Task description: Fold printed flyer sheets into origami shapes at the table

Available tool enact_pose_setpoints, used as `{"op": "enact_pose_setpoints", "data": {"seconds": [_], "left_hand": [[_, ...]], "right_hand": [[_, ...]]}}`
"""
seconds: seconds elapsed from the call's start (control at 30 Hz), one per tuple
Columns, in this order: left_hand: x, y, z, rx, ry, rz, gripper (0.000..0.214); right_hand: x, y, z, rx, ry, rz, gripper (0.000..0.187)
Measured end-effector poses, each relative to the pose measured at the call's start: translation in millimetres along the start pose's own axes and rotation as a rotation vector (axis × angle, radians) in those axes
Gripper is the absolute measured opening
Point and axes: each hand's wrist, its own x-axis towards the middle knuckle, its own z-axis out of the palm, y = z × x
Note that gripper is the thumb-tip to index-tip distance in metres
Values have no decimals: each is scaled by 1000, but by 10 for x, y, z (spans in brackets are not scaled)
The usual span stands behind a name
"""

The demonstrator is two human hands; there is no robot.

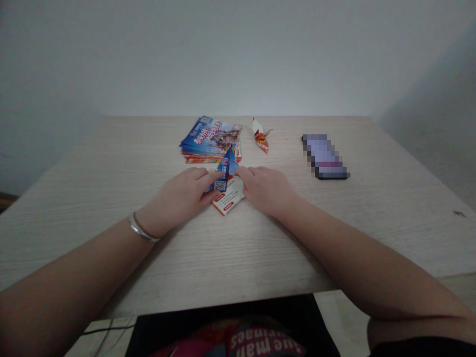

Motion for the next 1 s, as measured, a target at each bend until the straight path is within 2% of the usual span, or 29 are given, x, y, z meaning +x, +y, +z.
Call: {"op": "enact_pose_setpoints", "data": {"seconds": [0.07,0.13,0.23,0.33,0.43,0.57,0.63,0.8,1.0], "left_hand": [[1,13,-2,-38,13,-7,44],[1,23,2,-83,19,-6,51],[0,36,8,-132,2,-6,51],[-13,36,18,-111,-32,4,49],[-36,17,56,-72,-9,77,45],[-63,-8,111,-74,63,206,43],[-67,-14,114,-77,71,210,45],[-50,-21,78,-112,29,83,56],[-35,-33,41,-91,139,-183,37]], "right_hand": [[-3,-19,-15,22,36,70,47],[13,-32,-20,41,50,79,49],[59,-9,5,98,60,132,41],[97,79,55,227,64,293,37],[109,187,104,406,58,414,30],[106,289,170,630,51,400,15],[104,322,212,717,27,365,12],[97,369,290,816,-5,262,12],[86,392,279,783,25,217,13]]}}
